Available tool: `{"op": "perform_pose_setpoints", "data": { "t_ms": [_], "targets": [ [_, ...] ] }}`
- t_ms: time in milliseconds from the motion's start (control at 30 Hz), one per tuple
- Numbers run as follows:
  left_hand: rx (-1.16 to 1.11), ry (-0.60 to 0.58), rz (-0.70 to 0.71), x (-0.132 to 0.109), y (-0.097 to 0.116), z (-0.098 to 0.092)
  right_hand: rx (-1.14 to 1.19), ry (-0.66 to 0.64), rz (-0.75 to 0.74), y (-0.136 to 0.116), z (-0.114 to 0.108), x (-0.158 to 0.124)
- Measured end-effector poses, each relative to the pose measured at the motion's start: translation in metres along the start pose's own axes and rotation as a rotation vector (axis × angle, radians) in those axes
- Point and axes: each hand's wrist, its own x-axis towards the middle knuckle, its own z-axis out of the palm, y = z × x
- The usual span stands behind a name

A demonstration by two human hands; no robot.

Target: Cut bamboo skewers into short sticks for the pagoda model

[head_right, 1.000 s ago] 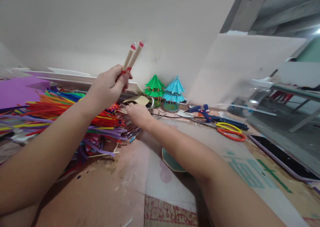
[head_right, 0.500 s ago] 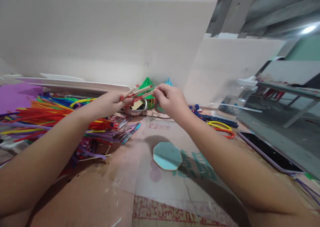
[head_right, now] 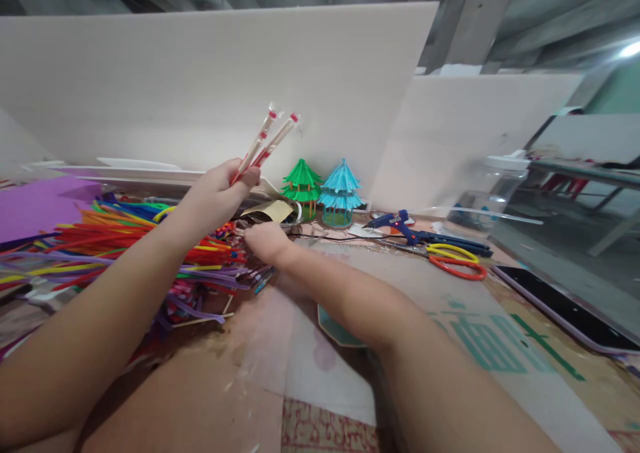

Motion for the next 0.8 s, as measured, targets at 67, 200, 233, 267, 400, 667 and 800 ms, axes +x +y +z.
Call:
{"op": "perform_pose_setpoints", "data": {
  "t_ms": [67,200,233,267,400,667,800],
  "targets": [
    [0.001,0.007,-0.001,0.0,0.0,-0.002,-0.032,-0.002,-0.007,-0.004,0.002,0.004],
    [0.014,0.014,-0.023,0.0,0.001,-0.006,-0.072,0.023,-0.005,-0.002,-0.013,-0.005],
    [0.023,0.013,-0.03,-0.001,0.001,-0.007,-0.077,0.038,-0.002,0.001,-0.021,-0.011],
    [0.031,0.009,-0.03,-0.001,0.001,-0.007,-0.079,0.062,-0.002,0.005,-0.031,-0.019],
    [0.019,-0.06,0.001,-0.002,-0.002,-0.003,-0.11,0.183,0.045,0.029,-0.086,-0.061],
    [-0.488,-0.39,0.03,0.004,0.038,0.044,0.327,0.453,0.182,0.066,-0.183,-0.138],
    [-0.704,-0.549,0.055,0.003,0.072,0.079,0.635,0.573,0.239,0.08,-0.196,-0.151]
  ]
}}
